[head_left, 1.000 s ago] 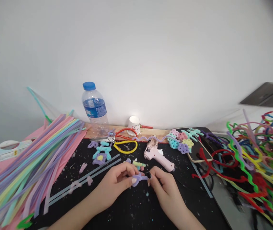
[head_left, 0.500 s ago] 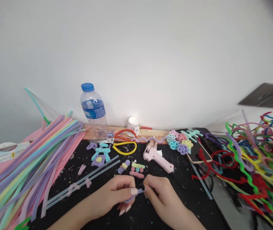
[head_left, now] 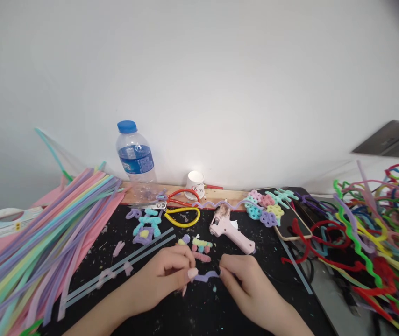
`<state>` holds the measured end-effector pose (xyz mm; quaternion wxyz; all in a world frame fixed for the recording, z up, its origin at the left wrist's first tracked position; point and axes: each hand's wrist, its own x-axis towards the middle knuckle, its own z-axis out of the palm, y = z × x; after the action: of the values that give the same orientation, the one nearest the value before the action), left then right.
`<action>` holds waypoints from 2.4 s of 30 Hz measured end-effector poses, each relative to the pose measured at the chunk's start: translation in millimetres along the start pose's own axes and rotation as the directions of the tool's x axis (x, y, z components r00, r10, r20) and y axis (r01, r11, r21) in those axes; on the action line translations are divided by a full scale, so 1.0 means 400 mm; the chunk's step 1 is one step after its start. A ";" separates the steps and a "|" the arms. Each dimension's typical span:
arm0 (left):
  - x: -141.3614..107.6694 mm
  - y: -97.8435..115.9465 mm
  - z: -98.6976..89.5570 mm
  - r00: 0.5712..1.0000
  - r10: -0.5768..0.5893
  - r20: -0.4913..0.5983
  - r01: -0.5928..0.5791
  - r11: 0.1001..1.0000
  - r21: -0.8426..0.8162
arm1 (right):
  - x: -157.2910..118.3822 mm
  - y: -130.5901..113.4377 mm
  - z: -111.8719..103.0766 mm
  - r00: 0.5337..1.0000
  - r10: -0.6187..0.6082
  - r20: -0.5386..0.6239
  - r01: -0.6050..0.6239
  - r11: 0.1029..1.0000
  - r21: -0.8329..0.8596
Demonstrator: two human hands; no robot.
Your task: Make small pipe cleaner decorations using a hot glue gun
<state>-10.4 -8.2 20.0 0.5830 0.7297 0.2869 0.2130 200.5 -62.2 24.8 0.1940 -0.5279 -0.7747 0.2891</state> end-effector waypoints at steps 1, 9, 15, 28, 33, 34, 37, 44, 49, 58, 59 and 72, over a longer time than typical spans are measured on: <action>-0.001 -0.004 -0.001 1.000 0.016 -0.009 -0.015 0.997 0.082 | -0.001 0.004 -0.006 1.000 0.008 -0.013 -0.008 1.000 -0.012; -0.012 -0.020 -0.012 0.958 0.267 -0.099 -0.167 0.808 0.565 | -0.006 0.024 -0.032 0.990 0.029 -0.136 -0.040 0.996 -0.081; -0.004 -0.028 -0.013 0.911 0.353 -0.213 -0.152 0.767 0.623 | -0.010 0.033 -0.045 0.982 0.062 -0.180 -0.094 0.981 -0.171; -0.005 -0.039 -0.032 0.792 0.251 -0.556 0.139 0.813 0.566 | -0.014 0.061 -0.086 0.848 0.080 -0.524 -0.253 0.930 -0.268; -0.001 -0.038 -0.035 0.788 0.252 -0.562 0.146 0.809 0.569 | -0.018 0.129 -0.112 0.581 0.061 -0.811 -0.496 0.817 -0.294; 0.000 -0.038 -0.033 0.812 0.264 -0.520 0.115 0.801 0.587 | -0.018 0.141 -0.116 0.586 0.035 -0.809 -0.499 0.803 -0.326; 0.005 -0.039 -0.021 0.884 0.310 -0.351 -0.016 0.768 0.640 | -0.014 0.150 -0.122 0.565 -0.061 -0.823 -0.505 0.763 -0.403; 0.020 -0.046 0.003 0.954 0.257 -0.157 -0.096 0.754 0.650 | 0.004 0.050 -0.047 0.765 -0.144 -0.627 -0.026 0.967 -0.253; 0.024 -0.047 0.002 0.953 0.260 -0.155 -0.106 0.764 0.637 | 0.027 0.017 0.035 0.937 -0.102 -0.333 0.071 0.992 -0.104; 0.020 -0.046 0.008 0.946 0.267 -0.186 -0.106 0.794 0.599 | 0.030 0.010 0.051 0.966 -0.031 -0.257 0.036 0.999 0.013; 0.020 -0.047 0.009 0.944 0.264 -0.196 -0.100 0.799 0.594 | 0.030 0.010 0.052 0.969 -0.033 -0.245 0.036 0.999 0.011; 0.026 -0.058 0.011 0.937 0.245 -0.250 -0.054 0.806 0.590 | 0.032 0.023 0.062 0.966 -0.049 -0.252 0.060 0.998 0.034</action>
<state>-3.8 -1.0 -3.6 0.2637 0.8483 0.3673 0.2756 187.4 -53.6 0.1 0.3095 -0.5346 -0.7518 0.2305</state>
